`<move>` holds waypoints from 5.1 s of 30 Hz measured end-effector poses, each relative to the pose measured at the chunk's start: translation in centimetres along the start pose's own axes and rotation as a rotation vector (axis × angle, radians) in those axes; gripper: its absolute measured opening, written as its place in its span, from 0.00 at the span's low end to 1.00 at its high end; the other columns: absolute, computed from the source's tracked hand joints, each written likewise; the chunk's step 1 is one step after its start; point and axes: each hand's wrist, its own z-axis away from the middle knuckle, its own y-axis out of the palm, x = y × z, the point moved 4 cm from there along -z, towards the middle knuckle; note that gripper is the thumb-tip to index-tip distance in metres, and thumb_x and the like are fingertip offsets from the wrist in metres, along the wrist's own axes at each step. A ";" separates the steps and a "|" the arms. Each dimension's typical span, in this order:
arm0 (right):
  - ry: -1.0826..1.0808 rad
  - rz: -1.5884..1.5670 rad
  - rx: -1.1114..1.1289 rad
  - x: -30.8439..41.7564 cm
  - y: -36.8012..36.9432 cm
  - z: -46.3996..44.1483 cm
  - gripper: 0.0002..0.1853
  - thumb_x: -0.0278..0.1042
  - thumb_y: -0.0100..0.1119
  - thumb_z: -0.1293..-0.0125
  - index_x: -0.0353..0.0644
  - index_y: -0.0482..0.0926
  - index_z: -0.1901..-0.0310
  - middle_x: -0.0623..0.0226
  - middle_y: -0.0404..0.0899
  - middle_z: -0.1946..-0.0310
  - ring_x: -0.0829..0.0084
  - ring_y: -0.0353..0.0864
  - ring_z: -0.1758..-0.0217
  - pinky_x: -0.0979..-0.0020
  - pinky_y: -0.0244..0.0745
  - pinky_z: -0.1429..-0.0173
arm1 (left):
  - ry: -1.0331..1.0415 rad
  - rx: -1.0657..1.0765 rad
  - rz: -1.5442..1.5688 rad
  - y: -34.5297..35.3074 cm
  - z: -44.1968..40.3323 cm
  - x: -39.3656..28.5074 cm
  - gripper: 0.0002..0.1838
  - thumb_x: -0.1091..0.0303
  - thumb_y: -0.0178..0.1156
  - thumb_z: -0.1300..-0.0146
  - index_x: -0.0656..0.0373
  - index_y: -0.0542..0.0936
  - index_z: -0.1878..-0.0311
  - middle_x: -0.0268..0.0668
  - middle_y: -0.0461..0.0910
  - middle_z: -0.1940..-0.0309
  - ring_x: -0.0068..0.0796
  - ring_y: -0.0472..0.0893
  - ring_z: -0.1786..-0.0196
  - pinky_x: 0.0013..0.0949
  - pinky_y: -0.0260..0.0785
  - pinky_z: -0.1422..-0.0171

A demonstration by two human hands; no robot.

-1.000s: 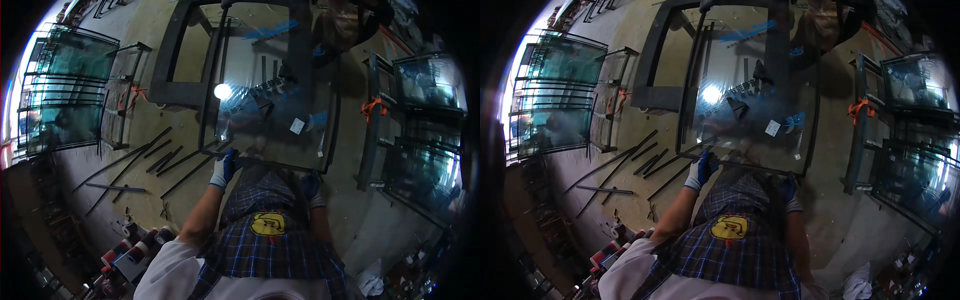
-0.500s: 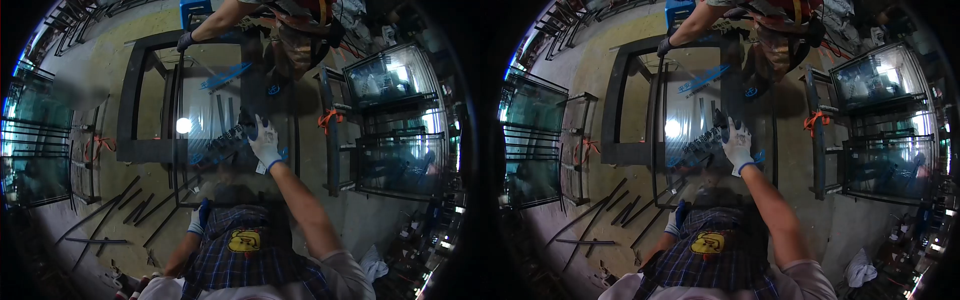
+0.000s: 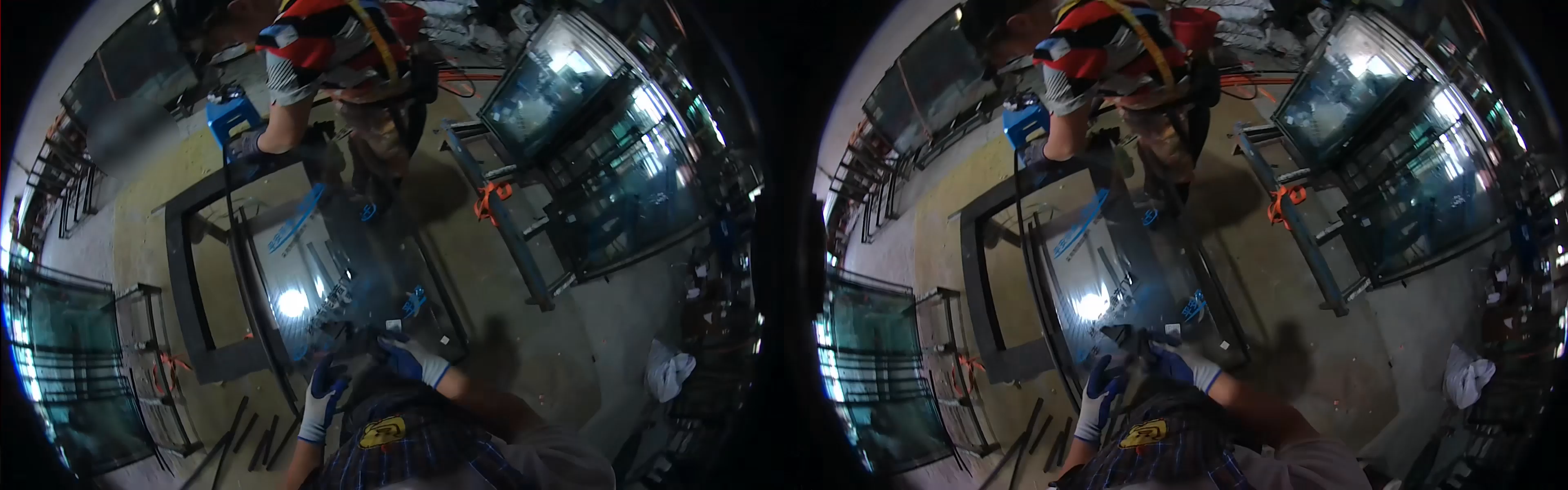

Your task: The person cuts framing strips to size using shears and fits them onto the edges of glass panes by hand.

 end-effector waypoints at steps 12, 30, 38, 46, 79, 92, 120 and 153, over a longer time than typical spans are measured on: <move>0.036 0.319 -0.255 3.3 -5.0 12.6 0.38 0.50 0.60 0.36 0.39 0.58 0.31 0.55 0.73 0.41 0.66 0.74 0.39 0.67 0.69 0.36 | 0.189 0.445 -0.785 11.3 -7.2 2.1 0.20 0.76 0.67 0.48 0.61 0.80 0.49 0.41 0.83 0.54 0.28 0.82 0.51 0.31 0.73 0.44; -0.143 -0.767 -0.145 1.3 -3.7 17.8 0.27 0.34 0.62 0.38 0.35 0.70 0.38 0.60 0.77 0.46 0.69 0.77 0.44 0.68 0.73 0.39 | -0.226 1.005 -0.362 17.1 -4.0 0.9 0.16 0.66 0.59 0.34 0.68 0.79 0.48 0.41 0.83 0.55 0.28 0.81 0.52 0.31 0.74 0.47; 0.008 -0.218 -1.022 -13.2 -8.6 21.8 0.29 0.29 0.63 0.46 0.35 0.73 0.40 0.57 0.80 0.47 0.72 0.78 0.42 0.69 0.72 0.39 | 0.626 1.042 -1.297 26.8 -11.9 3.6 0.35 0.62 0.74 0.56 0.55 0.75 0.41 0.45 0.78 0.47 0.45 0.75 0.41 0.44 0.64 0.34; 0.354 -0.055 -1.238 -20.7 -13.0 19.2 0.27 0.41 0.65 0.47 0.47 0.77 0.44 0.55 0.83 0.56 0.56 0.82 0.51 0.61 0.75 0.49 | 0.372 1.514 -2.113 32.8 -21.4 13.2 0.36 0.47 0.71 0.61 0.52 0.78 0.45 0.46 0.77 0.45 0.46 0.74 0.39 0.42 0.64 0.34; 0.750 0.196 -0.875 -17.6 -14.5 14.6 0.14 0.41 0.56 0.42 0.39 0.84 0.65 0.51 0.84 0.64 0.51 0.83 0.55 0.55 0.77 0.52 | 0.231 1.603 -2.067 33.9 -19.5 12.3 0.23 0.58 0.63 0.47 0.51 0.79 0.46 0.45 0.79 0.46 0.45 0.76 0.41 0.41 0.65 0.36; 0.575 0.456 -0.937 -13.5 -12.8 15.4 0.36 0.40 0.61 0.40 0.39 0.60 0.33 0.50 0.80 0.56 0.53 0.81 0.52 0.57 0.75 0.49 | 0.375 1.589 -1.957 33.5 -18.8 11.8 0.20 0.59 0.61 0.47 0.49 0.79 0.49 0.42 0.81 0.51 0.44 0.77 0.44 0.42 0.64 0.36; 0.430 -0.234 -1.143 -15.8 -13.1 14.7 0.15 0.25 0.60 0.40 0.40 0.80 0.51 0.65 0.81 0.68 0.75 0.78 0.66 0.71 0.75 0.57 | 0.503 1.562 -1.812 32.0 -19.1 12.0 0.22 0.49 0.61 0.47 0.46 0.81 0.50 0.39 0.83 0.55 0.40 0.79 0.47 0.44 0.61 0.41; 0.320 0.079 -0.850 -15.6 -14.9 14.1 0.19 0.36 0.58 0.36 0.46 0.77 0.44 0.56 0.82 0.54 0.56 0.81 0.50 0.62 0.75 0.46 | 0.241 0.067 -0.661 11.8 -5.5 4.3 0.15 0.72 0.63 0.38 0.66 0.78 0.48 0.38 0.82 0.57 0.30 0.81 0.55 0.30 0.71 0.46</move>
